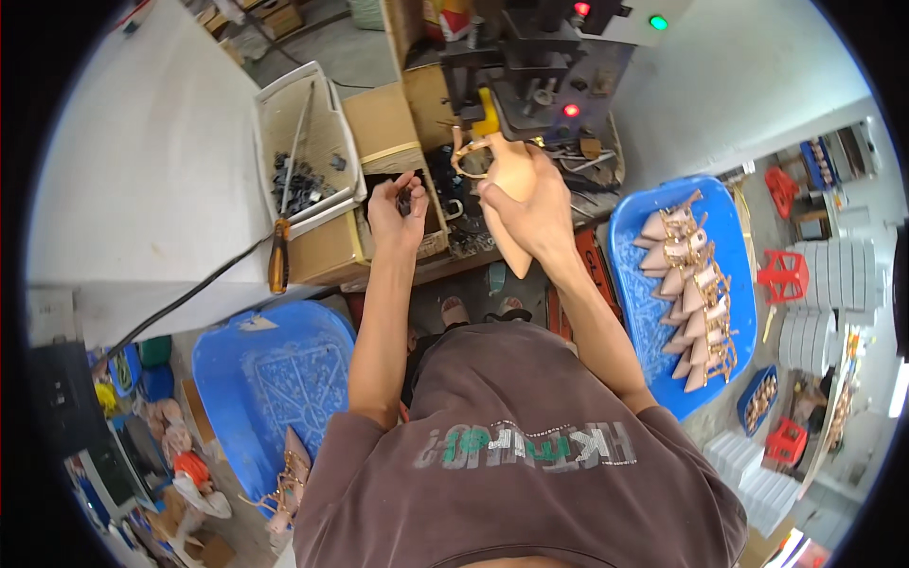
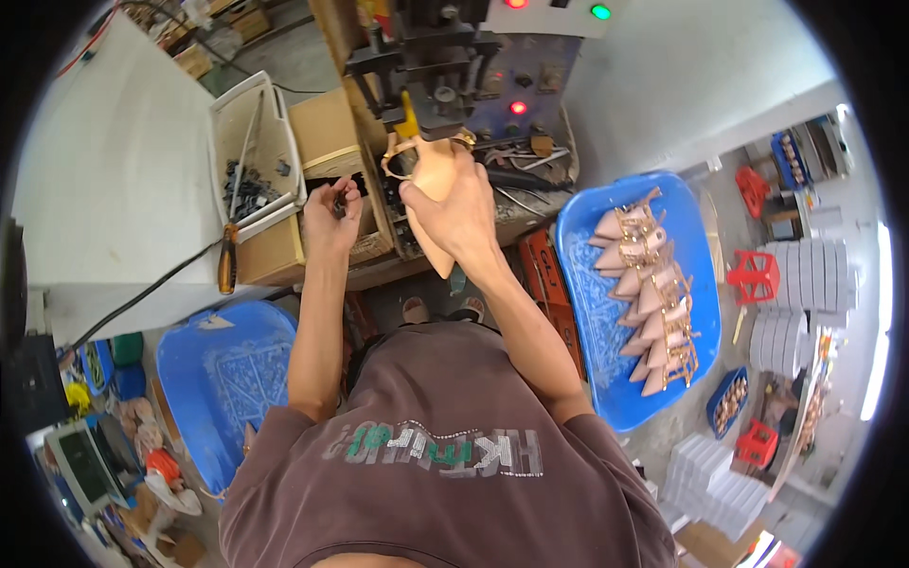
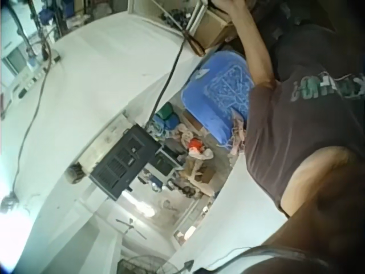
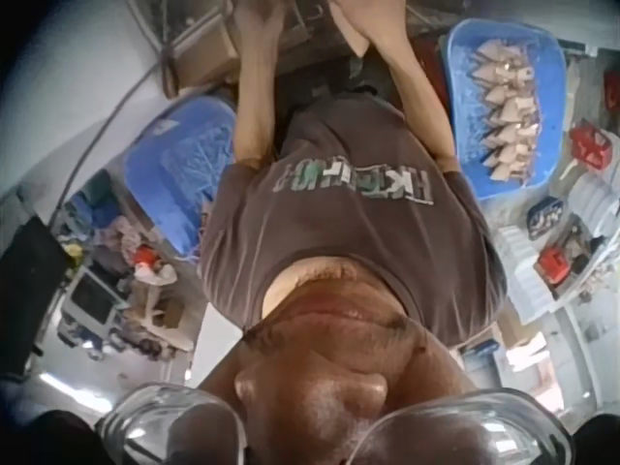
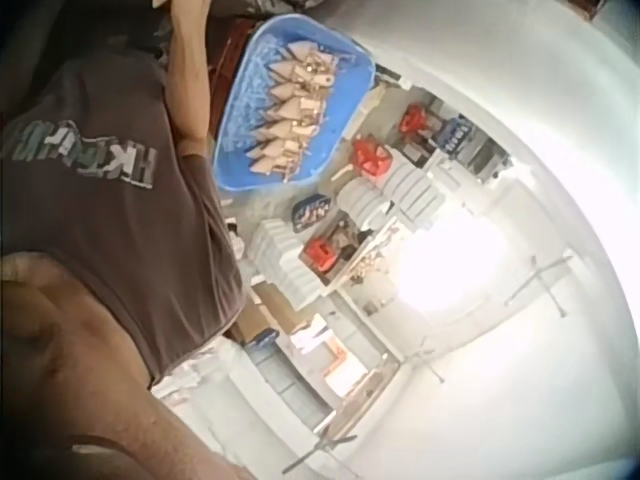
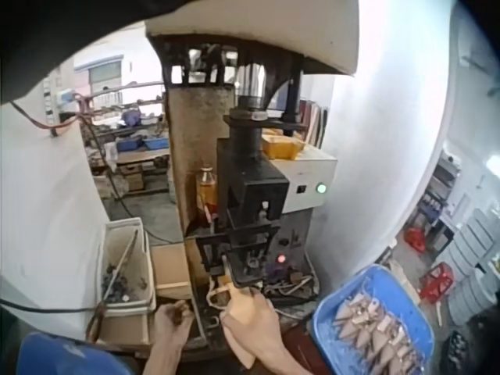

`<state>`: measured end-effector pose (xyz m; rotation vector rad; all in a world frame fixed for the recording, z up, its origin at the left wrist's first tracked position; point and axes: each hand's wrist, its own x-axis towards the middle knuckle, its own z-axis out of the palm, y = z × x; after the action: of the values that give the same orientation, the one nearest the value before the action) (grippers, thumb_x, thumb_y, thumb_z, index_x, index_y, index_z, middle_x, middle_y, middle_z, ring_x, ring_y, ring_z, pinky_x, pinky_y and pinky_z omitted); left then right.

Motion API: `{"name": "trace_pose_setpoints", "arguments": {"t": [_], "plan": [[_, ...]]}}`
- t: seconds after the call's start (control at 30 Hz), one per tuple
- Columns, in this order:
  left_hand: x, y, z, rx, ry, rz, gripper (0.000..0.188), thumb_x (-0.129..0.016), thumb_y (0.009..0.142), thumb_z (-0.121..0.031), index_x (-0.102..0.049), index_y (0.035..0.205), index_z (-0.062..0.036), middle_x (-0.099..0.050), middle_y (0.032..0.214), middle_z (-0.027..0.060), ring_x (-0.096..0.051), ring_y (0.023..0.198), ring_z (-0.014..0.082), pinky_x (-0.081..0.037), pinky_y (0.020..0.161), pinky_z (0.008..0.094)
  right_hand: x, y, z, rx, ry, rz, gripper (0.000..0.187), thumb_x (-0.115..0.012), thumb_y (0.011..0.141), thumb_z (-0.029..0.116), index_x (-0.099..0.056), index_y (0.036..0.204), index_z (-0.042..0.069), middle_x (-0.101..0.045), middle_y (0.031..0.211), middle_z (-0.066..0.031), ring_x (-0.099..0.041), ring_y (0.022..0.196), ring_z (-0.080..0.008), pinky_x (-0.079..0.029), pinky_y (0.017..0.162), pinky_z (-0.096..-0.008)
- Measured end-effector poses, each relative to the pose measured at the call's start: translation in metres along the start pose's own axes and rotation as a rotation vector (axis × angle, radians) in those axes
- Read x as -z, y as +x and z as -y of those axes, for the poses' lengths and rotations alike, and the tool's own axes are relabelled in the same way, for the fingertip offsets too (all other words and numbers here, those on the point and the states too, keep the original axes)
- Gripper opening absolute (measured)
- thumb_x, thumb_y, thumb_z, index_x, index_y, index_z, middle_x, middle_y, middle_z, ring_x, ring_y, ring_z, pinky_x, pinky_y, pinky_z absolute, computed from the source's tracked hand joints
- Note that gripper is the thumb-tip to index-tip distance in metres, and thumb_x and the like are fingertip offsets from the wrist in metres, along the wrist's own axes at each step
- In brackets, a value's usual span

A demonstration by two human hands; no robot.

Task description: The person takes high-heeled sandals one at a time from a bin, places heel caps onto the heels, fastens the heel caps using a pressing machine, and organizes the completed sandals into another bin.

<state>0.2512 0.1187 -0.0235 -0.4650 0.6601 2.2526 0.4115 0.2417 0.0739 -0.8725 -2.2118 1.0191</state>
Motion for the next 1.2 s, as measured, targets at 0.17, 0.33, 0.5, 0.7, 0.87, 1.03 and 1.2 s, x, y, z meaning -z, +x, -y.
{"name": "trace_pose_setpoints", "arguments": {"t": [0.17,0.33,0.5,0.7,0.87,1.03,1.2], "plan": [[0.028,0.023,0.011,-0.059,0.115,0.074,0.016,-0.048,0.100,-0.004,-0.055,0.105,0.0091,-0.061,0.094,0.0170,-0.058,0.076,0.0207,-0.052,0.067,0.0279,0.003,-0.001,0.002,-0.061,0.005,0.024,0.080,-0.077,0.071,0.031,-0.048,0.131,-0.012,-0.059,0.122,-0.0292,-0.059,0.115,-0.0381,-0.045,0.100,-0.0407],[0.037,0.039,0.010,-0.120,0.287,-0.005,0.015,-0.053,0.099,-0.004,-0.056,0.105,0.0096,-0.064,0.102,0.0183,-0.062,0.085,0.0218,-0.056,0.079,0.0278,0.006,-0.004,0.007,-0.117,-0.021,0.070,0.088,-0.077,0.072,0.035,-0.041,0.138,-0.009,-0.054,0.127,-0.0316,-0.052,0.121,-0.0420,-0.041,0.104,-0.0444],[0.032,0.036,0.010,-0.113,0.138,-0.032,0.023,-0.054,0.098,-0.005,-0.054,0.112,0.0141,-0.061,0.101,0.0201,-0.062,0.087,0.0244,-0.056,0.079,0.0287,0.010,-0.002,0.003,-0.077,-0.045,0.096,0.083,-0.076,0.075,0.035,-0.040,0.138,-0.007,-0.055,0.122,-0.0300,-0.053,0.117,-0.0432,-0.043,0.101,-0.0470],[0.039,0.042,0.009,-0.160,0.323,0.050,0.026,-0.053,0.102,-0.018,-0.056,0.110,0.0074,-0.061,0.104,0.0135,-0.061,0.085,0.0184,-0.053,0.064,0.0246,0.012,0.004,-0.004,-0.067,-0.068,0.206,0.083,-0.074,0.077,0.038,-0.038,0.138,-0.006,-0.056,0.124,-0.0281,-0.051,0.120,-0.0420,-0.042,0.102,-0.0471],[0.041,0.044,0.004,-0.081,0.201,0.170,0.029,-0.053,0.102,-0.015,-0.054,0.117,0.0094,-0.059,0.106,0.0153,-0.059,0.088,0.0204,-0.052,0.069,0.0267,0.011,0.004,0.000,-0.102,-0.079,0.233,0.081,-0.071,0.080,0.037,-0.036,0.137,-0.008,-0.053,0.125,-0.0297,-0.050,0.118,-0.0450,-0.043,0.101,-0.0492],[0.038,0.039,0.008,-0.200,0.277,0.219,0.027,-0.058,0.096,-0.001,-0.054,0.119,0.0110,-0.058,0.110,0.0162,-0.060,0.098,0.0245,-0.053,0.082,0.0306,0.018,0.002,0.008,-0.157,-0.047,0.214,0.078,-0.070,0.078,0.033,-0.036,0.134,-0.008,-0.052,0.117,-0.0358,-0.053,0.111,-0.0510,-0.047,0.095,-0.0512],[0.037,0.038,0.005,-0.096,0.092,0.211,0.021,-0.063,0.093,-0.002,-0.059,0.111,0.0082,-0.062,0.104,0.0144,-0.061,0.100,0.0268,-0.054,0.085,0.0306,0.028,-0.017,-0.011,-0.048,0.075,0.158,0.080,-0.072,0.076,0.032,-0.038,0.136,-0.009,-0.053,0.119,-0.0322,-0.059,0.104,-0.0457,-0.050,0.092,-0.0467]]}}
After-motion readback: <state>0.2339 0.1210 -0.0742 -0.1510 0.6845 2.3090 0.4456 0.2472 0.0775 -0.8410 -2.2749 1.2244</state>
